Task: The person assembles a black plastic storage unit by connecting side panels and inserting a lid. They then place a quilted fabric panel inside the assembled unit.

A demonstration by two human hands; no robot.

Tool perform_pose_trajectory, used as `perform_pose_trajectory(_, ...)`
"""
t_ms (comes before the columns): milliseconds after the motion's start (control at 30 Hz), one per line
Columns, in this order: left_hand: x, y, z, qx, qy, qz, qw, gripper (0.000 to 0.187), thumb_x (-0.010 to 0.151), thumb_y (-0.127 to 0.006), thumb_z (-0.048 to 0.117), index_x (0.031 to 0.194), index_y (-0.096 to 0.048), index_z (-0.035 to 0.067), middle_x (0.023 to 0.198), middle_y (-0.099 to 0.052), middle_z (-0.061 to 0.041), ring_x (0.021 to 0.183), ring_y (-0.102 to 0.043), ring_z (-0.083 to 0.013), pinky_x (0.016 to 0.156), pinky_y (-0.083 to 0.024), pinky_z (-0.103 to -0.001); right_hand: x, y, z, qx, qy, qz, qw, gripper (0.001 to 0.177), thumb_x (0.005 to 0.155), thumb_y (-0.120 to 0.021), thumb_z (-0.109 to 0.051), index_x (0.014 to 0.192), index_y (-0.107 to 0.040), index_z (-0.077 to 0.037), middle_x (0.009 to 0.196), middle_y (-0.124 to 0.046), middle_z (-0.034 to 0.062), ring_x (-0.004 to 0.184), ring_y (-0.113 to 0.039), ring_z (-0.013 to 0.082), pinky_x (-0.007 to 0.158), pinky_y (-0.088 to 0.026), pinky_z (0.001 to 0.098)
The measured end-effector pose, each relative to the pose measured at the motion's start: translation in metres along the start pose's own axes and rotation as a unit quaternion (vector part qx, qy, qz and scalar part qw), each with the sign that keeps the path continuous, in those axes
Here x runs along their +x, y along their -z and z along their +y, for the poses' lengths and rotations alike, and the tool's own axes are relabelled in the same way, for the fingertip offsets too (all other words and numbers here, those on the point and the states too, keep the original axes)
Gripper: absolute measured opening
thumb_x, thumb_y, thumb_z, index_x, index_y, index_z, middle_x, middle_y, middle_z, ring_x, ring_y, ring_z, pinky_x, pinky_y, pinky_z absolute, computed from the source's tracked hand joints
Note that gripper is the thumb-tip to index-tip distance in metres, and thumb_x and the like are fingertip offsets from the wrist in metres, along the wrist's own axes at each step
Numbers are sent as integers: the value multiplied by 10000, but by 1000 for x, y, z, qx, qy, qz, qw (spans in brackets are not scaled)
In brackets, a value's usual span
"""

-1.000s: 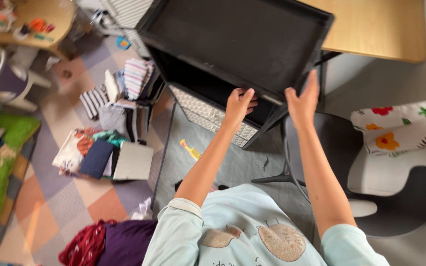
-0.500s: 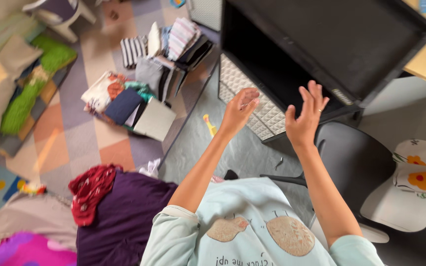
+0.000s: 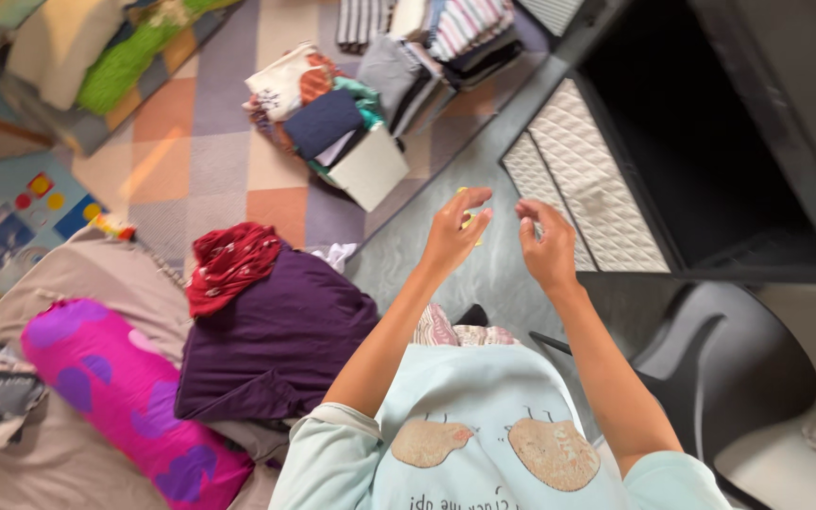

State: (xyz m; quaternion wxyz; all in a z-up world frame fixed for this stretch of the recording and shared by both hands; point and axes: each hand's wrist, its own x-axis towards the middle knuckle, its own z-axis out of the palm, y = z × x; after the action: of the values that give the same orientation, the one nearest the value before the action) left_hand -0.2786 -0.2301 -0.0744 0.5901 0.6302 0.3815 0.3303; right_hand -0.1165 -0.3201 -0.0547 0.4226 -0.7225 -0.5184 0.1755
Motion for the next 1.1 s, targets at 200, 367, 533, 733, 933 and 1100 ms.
perform_pose_trajectory(200, -2, 71, -84, 57, 28, 92, 994, 351, 944, -680, 177, 1282, -647, 87, 1265, -708, -64, 1176, -688, -215, 920, -547, -380, 16, -89, 20, 28, -59, -93, 994, 243, 940, -597, -31, 1166, -687, -27, 1051, -768, 104, 952, -737, 230, 702, -536, 370)
perform_pose_trajectory(367, 25, 112, -189, 61, 55, 165, 983, 350, 937, -669, 159, 1272, -660, 57, 1217, -738, -90, 1108, -714, -205, 864, -553, -326, 35, -172, 81, 79, -39, -135, 987, 253, 937, -581, -33, 1169, -679, -8, 1065, -764, 123, 970, -745, 218, 850, -562, 335)
perform_pose_trajectory(533, 64, 145, -314, 59, 24, 243, 968, 354, 926, -652, 110, 1272, -651, 36, 1235, -707, -121, 1137, -690, -226, 909, -561, -333, 72, -267, 163, 70, -25, -155, 985, 258, 941, -579, -40, 1176, -678, 2, 1083, -767, 134, 983, -740, 221, 859, -563, 337)
perform_pose_trajectory(733, 105, 176, -462, 94, -13, 310, 946, 348, 922, -647, 93, 1267, -662, 51, 1246, -686, -128, 1108, -700, -259, 944, -541, -357, 109, -379, 274, 121, -14, -163, 979, 286, 938, -566, -24, 1206, -662, 3, 1106, -758, 109, 961, -736, 186, 847, -573, 312)
perform_pose_trajectory(933, 144, 189, -575, 131, -17, 346, 929, 377, 887, -657, 94, 1264, -667, 81, 1239, -658, -130, 1081, -675, -272, 956, -535, -358, 124, -457, 386, 152, -14, -171, 973, 305, 924, -574, -12, 1214, -671, -4, 1101, -755, 100, 922, -730, 171, 817, -572, 294)
perform_pose_trajectory(1100, 160, 199, -635, 130, 48, 378, 915, 507, 857, -686, 118, 1354, -589, 87, 1351, -563, -177, 1179, -590, -313, 1000, -494, -388, 175, -511, 463, 187, 10, -188, 964, 325, 923, -612, -22, 1243, -663, 0, 1107, -757, 97, 978, -709, 151, 872, -570, 281)
